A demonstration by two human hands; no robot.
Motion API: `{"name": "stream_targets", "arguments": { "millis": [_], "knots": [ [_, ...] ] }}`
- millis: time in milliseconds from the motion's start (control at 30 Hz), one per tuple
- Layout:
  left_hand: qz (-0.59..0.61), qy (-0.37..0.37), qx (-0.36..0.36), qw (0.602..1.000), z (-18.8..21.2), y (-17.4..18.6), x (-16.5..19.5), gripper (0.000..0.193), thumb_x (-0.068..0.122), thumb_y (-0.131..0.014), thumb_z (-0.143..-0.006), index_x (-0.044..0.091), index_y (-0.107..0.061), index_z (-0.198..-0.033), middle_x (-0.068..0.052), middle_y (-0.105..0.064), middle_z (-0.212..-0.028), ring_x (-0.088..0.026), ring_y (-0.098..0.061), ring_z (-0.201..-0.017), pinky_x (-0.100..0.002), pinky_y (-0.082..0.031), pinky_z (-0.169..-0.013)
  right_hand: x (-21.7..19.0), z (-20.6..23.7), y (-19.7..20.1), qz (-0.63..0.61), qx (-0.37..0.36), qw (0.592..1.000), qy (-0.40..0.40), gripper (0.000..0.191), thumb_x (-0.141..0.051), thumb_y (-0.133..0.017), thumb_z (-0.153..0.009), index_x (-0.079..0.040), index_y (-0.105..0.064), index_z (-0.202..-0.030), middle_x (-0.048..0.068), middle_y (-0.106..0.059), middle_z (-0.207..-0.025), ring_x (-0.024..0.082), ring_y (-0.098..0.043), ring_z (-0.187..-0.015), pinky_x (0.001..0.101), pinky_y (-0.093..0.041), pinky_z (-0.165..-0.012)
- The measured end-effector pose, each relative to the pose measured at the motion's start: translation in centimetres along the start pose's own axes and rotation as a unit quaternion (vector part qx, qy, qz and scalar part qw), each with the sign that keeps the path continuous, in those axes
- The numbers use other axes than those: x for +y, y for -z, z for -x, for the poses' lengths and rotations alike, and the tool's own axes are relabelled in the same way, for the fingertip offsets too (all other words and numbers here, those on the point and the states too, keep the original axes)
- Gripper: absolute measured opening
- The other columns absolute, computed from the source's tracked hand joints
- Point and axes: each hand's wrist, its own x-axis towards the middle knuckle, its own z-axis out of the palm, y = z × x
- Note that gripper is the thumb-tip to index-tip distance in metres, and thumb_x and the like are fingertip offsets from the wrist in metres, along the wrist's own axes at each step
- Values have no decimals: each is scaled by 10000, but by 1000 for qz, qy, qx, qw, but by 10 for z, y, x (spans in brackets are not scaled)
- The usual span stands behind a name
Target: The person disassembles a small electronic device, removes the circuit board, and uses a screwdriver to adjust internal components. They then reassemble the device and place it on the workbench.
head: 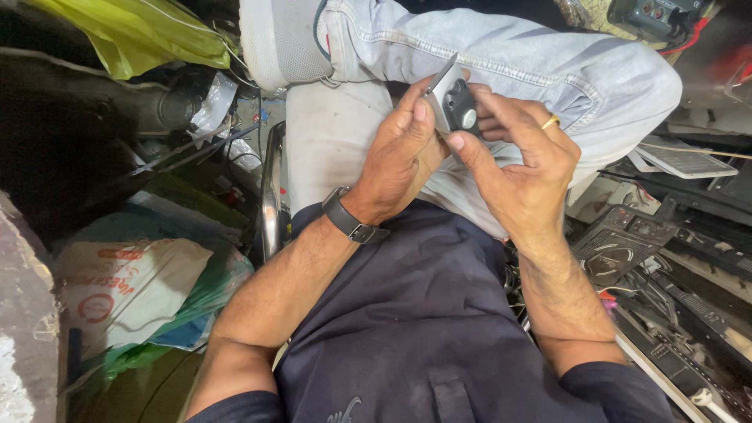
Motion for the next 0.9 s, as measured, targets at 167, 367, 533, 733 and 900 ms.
{"name": "stream_targets", "arguments": {
  "millis": [167, 367, 533, 733, 900],
  "knots": [
    [5, -16, -17, 1000, -1, -1, 3, 647, 436, -472, -1149, 0, -306, -1598, -198, -489, -1504, -305, -513, -1395, -491, -448, -1215, 1, -5, 4, 18, -5, 999, 40, 422, 6, -895, -970, -19, -694, -1340, 115, -705, -1132, 132, -699, -965, 236, -597, -843],
    [-32, -23, -30, 999, -2, -2, 3, 639, 450, -431, -1155, 3, -300, -1593, -201, -484, -1508, -308, -526, -1401, -494, -468, -1232, 2, -8, 5, -12, -26, 999, 26, 369, 35, -895, -959, 0, -700, -1271, 125, -709, -1148, 138, -695, -968, 230, -606, -844],
    [-47, -26, -13, 999, -2, 0, -4, 635, 459, -401, -1151, 5, -302, -1584, -198, -486, -1534, -290, -553, -1375, -463, -473, -1250, 6, -8, 2, -2, -25, 1000, 7, 390, 28, -903, -943, 2, -700, -1276, 107, -701, -1094, 130, -718, -943, 235, -618, -824],
    [-57, -25, 17, 998, 0, 6, -10, 599, 429, -409, -1166, -10, -361, -1570, -182, -537, -1467, -263, -554, -1400, -420, -473, -1220, 17, -7, -2, -68, -32, 995, -59, 390, 23, -894, -928, 29, -689, -1260, 74, -680, -1113, 119, -690, -987, 257, -614, -886],
    [1, -26, 29, 999, 0, 7, -11, 527, 381, -419, -1210, -37, -379, -1529, -166, -567, -1393, -247, -533, -1340, -396, -440, -1195, 23, -2, -4, -117, -34, 989, -80, 395, 41, -859, -969, 36, -688, -1326, 79, -656, -1168, 112, -677, -991, 237, -607, -876]
  ]
}}
